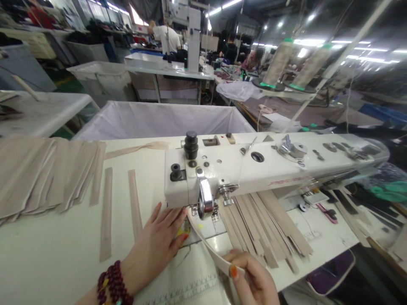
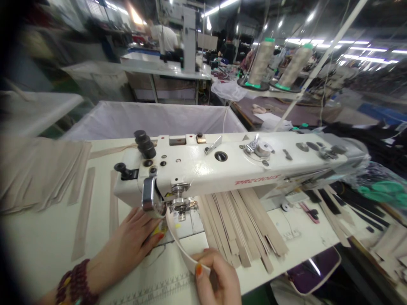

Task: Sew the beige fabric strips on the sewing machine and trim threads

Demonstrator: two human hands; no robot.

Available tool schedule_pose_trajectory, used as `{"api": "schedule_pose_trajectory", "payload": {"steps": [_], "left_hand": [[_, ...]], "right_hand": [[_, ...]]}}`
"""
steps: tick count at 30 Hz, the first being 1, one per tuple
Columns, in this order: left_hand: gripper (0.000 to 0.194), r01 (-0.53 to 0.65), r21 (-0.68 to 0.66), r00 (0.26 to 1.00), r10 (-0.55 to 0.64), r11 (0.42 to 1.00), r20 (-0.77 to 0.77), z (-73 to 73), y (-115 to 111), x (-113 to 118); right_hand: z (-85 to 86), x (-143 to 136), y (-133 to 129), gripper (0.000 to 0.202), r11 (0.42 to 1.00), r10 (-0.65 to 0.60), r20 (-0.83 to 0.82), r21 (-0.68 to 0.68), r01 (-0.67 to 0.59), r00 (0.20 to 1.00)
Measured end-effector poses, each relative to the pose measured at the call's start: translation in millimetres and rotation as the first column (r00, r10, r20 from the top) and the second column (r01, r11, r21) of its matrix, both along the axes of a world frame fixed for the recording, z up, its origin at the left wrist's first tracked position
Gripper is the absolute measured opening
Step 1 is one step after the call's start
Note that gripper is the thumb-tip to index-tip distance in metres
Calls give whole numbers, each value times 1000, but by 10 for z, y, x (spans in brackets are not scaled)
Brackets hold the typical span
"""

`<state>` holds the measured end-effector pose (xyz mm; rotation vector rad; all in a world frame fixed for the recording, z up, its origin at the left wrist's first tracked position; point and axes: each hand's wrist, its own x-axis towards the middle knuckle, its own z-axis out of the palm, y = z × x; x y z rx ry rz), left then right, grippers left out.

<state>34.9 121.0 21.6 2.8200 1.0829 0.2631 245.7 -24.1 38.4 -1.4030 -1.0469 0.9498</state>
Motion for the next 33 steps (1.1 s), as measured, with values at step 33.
{"api": "schedule_pose_trajectory", "payload": {"steps": [33], "left_hand": [[24,-12,-20,989,15,1000,146,65,19,17]], "right_hand": [[135,-92,981,16,943,294,794,-149,-299,532]]}}
